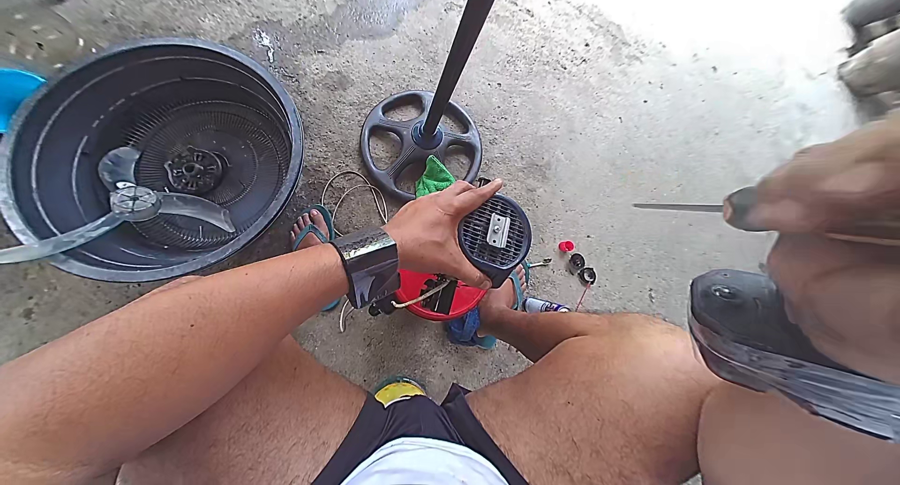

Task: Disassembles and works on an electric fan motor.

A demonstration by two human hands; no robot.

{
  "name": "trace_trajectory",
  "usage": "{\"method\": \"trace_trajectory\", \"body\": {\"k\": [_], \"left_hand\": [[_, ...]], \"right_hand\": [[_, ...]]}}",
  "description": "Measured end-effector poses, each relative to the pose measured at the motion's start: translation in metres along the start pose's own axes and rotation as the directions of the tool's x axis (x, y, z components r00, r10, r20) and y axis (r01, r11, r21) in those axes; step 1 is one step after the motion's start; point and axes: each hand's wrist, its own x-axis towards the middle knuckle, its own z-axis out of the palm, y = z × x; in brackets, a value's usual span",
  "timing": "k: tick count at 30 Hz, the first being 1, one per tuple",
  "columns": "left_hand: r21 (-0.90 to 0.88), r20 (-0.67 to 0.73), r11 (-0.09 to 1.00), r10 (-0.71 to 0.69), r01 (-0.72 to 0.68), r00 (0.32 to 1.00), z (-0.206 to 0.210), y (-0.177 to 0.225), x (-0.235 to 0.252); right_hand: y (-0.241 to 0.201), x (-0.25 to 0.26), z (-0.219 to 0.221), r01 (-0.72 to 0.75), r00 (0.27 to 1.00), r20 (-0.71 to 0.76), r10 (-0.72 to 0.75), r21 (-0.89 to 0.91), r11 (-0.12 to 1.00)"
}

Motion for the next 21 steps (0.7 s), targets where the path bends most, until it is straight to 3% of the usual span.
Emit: {"method": "trace_trajectory", "body": {"k": [2,5,7,12,16,21], "left_hand": [[0.003,-0.002,1.0,-0.002,0.002,1.0,0.0,0.0,0.0],[0.003,0.01,1.0,-0.011,0.011,1.0,-0.001,0.0,0.001],[-0.004,0.001,1.0,-0.011,0.011,1.0,-0.001,-0.002,0.0],[-0.017,0.0,0.999,-0.034,0.034,0.999,-0.002,-0.004,-0.002],[-0.024,0.018,0.998,-0.057,0.057,0.998,-0.002,-0.003,0.0],[-0.008,0.021,0.998,-0.062,0.063,0.998,-0.007,0.001,0.003]], "right_hand": [[-0.005,0.01,0.018,0.036,0.956,0.287,0.059,-0.314,0.949],[0.02,0.009,0.041,0.085,0.764,0.581,0.28,-0.521,0.849],[0.039,0.0,0.049,0.055,0.709,0.615,0.345,-0.536,0.843],[0.057,-0.016,0.066,0.021,0.75,0.596,0.288,-0.456,0.89],[0.054,-0.019,0.077,0.048,0.735,0.587,0.34,-0.545,0.837],[0.044,-0.007,0.083,-0.032,0.634,0.585,0.506,-0.634,0.773]]}}
